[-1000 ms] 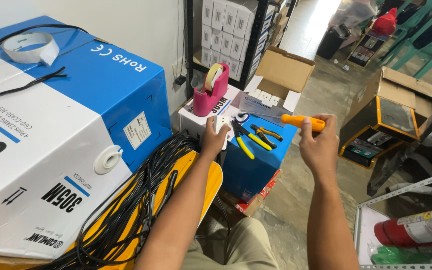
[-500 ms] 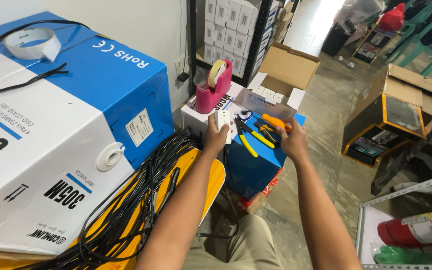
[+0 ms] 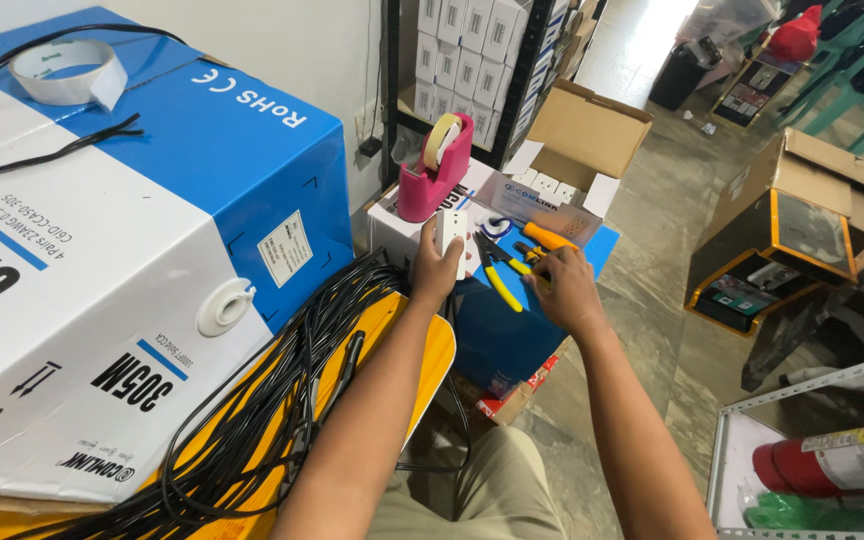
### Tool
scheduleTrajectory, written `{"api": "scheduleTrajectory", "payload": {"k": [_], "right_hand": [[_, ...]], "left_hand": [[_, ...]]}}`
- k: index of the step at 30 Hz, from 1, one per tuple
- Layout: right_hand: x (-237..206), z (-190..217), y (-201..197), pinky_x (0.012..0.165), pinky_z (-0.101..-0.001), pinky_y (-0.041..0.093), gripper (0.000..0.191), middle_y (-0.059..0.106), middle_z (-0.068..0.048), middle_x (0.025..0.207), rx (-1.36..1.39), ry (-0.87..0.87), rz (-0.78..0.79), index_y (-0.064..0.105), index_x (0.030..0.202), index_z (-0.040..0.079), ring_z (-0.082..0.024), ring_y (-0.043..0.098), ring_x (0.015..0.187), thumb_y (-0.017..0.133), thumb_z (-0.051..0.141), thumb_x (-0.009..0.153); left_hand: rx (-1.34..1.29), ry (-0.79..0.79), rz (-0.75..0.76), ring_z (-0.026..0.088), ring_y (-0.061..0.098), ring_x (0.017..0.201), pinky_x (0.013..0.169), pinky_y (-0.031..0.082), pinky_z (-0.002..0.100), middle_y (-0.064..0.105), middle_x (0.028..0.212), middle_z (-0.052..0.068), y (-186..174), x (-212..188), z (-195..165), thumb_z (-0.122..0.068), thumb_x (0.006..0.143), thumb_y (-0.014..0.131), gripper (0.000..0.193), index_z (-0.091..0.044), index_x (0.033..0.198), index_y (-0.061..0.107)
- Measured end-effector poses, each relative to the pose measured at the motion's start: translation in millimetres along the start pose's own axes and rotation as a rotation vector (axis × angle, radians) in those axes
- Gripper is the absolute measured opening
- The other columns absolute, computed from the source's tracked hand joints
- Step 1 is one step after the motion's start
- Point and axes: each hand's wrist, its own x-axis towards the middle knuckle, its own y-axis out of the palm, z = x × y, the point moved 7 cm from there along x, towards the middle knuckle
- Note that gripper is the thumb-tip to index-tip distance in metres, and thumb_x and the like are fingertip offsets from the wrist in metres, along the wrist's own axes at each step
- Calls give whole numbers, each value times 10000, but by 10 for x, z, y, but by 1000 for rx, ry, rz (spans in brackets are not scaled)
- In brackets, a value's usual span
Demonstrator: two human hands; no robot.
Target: The person sits at a workbench assembling a white power strip. They hold the strip, use a screwdriver to work on its terminals, cut and strip black cable with pliers, and position cut wire lengths on the bench while handling the cable spool.
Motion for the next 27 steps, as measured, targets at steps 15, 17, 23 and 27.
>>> {"api": "scheduleTrajectory", "payload": {"k": [15, 17, 23, 27], "right_hand": [[407, -39, -11, 840, -430, 533, 224, 677, -123, 1053, 122, 89, -6, 783, 973, 56, -328, 680, 963, 826, 219, 825], [427, -29, 8, 856, -436, 526, 224, 687, -126, 1047, 86, 73, 15, 797, 975, 65, -330, 680, 967, 833, 226, 824], [399, -43, 64, 896, -433, 518, 157, 694, -129, 1095, 107, 46, 98, 799, 1026, 92, -348, 663, 997, 748, 170, 900], [353, 106, 33, 994, -417, 483, 133, 691, -90, 1150, 42, -122, 55, 819, 915, 117, -311, 597, 1156, 742, 132, 808]], "left_hand": [[62, -4, 0, 142, 697, 780, 559, 613, 297, 732, 1099, 110, 20, -44, -116, -126, 945, 606, 598, -72, 1492, 369], [51, -14, 3, 140, 691, 776, 557, 611, 297, 730, 1097, 112, 21, -46, -116, -125, 943, 604, 604, -71, 1495, 365], [7, -42, 17, 144, 689, 770, 552, 603, 300, 730, 1101, 116, 36, -25, -96, -126, 945, 603, 611, -77, 1500, 351], [-63, -93, 76, 172, 700, 755, 543, 596, 310, 722, 1080, 131, 81, -11, -34, -231, 1001, 548, 530, -101, 1489, 385]]}}
